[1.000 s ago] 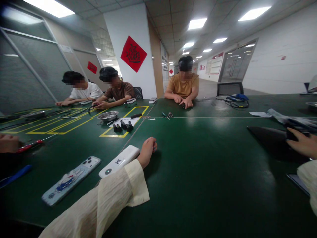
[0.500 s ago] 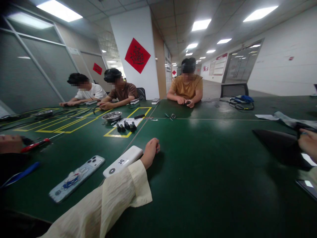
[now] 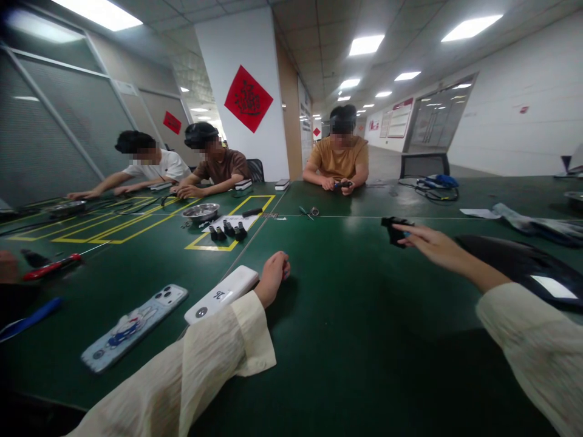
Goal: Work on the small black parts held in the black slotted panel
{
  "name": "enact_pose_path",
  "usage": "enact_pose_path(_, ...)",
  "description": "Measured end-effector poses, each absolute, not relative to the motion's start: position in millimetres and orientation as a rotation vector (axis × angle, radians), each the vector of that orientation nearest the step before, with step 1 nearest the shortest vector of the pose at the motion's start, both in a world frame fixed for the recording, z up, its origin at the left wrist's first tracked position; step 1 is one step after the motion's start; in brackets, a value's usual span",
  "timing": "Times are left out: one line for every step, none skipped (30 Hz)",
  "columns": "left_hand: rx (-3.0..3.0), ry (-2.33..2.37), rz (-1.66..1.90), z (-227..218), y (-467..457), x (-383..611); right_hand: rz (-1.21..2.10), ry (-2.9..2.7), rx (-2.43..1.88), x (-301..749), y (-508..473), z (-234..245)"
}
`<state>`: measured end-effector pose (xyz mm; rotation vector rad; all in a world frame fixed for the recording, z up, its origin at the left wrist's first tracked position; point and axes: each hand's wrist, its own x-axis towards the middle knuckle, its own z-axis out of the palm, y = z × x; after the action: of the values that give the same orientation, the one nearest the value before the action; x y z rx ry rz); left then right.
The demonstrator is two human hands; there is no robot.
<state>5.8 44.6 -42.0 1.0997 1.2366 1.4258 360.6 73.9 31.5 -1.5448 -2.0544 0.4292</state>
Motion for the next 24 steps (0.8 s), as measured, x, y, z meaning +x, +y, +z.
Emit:
enact_pose_path(1.099, 1.24, 1.427, -42.0, 44.7, 5.6, 0.57, -2.161, -1.411, 346.7, 72.5, 28.3)
enact_pose_path(1.099, 1.244, 1.428, -41.9, 44.6, 5.4, 0.659, -2.254, -1.302, 333.7, 70.8, 24.4)
enact_pose_path(1.098, 1.247, 1.43, -41.6, 44.4, 5.2, 0.686, -2.334, -1.22, 321.6, 68.5, 20.3)
enact_pose_path(1.097, 1.251, 1.433, -41.3, 44.2, 5.1, 0.65, -2.409, -1.155, 310.1, 65.6, 16.0)
enact_pose_path(1.096, 1.253, 1.436, -41.0, 44.1, 4.9, 0.601, -2.484, -1.103, 299.1, 62.1, 11.8)
enact_pose_path(1.095, 1.255, 1.44, -40.8, 44.0, 4.7, 0.555, -2.545, -1.056, 288.5, 58.0, 7.8)
enact_pose_path(1.092, 1.258, 1.447, -40.8, 44.0, 4.6, 0.525, -2.597, -1.009, 278.3, 53.4, 3.9)
enact_pose_path(1.088, 1.263, 1.459, -40.9, 44.2, 4.4, 0.509, -2.64, -0.959, 268.4, 48.4, 0.2)
enact_pose_path(1.083, 1.269, 1.477, -41.1, 44.4, 4.2, 0.503, -2.669, -0.909, 258.8, 43.3, -3.4)
enact_pose_path(1.078, 1.276, 1.499, -41.3, 44.6, 4.0, 0.509, -2.703, -0.857, 249.7, 38.4, -6.7)
enact_pose_path(1.075, 1.282, 1.524, -41.6, 44.8, 3.8, 0.515, -2.733, -0.801, 241.0, 33.8, -9.9)
enact_pose_path(1.074, 1.288, 1.549, -41.8, 45.0, 3.6, 0.525, -2.767, -0.741, 232.8, 29.5, -12.8)
enact_pose_path(1.073, 1.292, 1.571, -41.9, 45.0, 3.3, 0.538, -2.798, -0.683, 225.2, 25.7, -15.3)
enact_pose_path(1.077, 1.296, 1.589, -41.6, 44.8, 3.0, 0.545, -2.822, -0.635, 218.3, 22.1, -17.3)
enact_pose_path(1.089, 1.307, 1.612, -41.0, 44.3, 2.7, 0.547, -2.84, -0.597, 211.9, 18.7, -18.8)
enact_pose_path(1.115, 1.333, 1.643, -39.9, 43.5, 2.2, 0.544, -2.852, -0.574, 206.4, 15.3, -19.4)
enact_pose_path(1.157, 1.371, 1.68, -38.5, 42.4, 1.7, 0.537, -2.86, -0.568, 201.8, 12.1, -19.2)
enact_pose_path(1.213, 1.418, 1.721, -36.9, 41.1, 1.1, 0.53, -2.867, -0.571, 198.3, 9.2, -18.2)
enact_pose_path(1.273, 1.467, 1.758, -35.1, 39.6, 0.4, 0.527, -2.871, -0.577, 196.4, 7.0, -16.2)
enact_pose_path(1.325, 1.507, 1.786, -33.4, 38.2, -0.3, 0.532, -2.869, -0.586, 196.3, 6.1, -13.5)
enact_pose_path(1.356, 1.53, 1.799, -32.0, 36.9, -1.0, 0.538, -2.857, -0.602, 198.6, 7.1, -10.2)
enact_pose_path(1.369, 1.536, 1.796, -30.9, 35.8, -1.5, 0.53, -2.829, -0.633, 203.6, 10.8, -6.6)
enact_pose_path(1.37, 1.534, 1.785, -30.3, 35.0, -1.9, 0.507, -2.789, -0.685, 211.6, 17.3, -3.1)
enact_pose_path(1.368, 1.528, 1.769, -30.2, 34.5, -2.2, 0.454, -2.738, -0.764, 223.1, 26.8, 0.0)
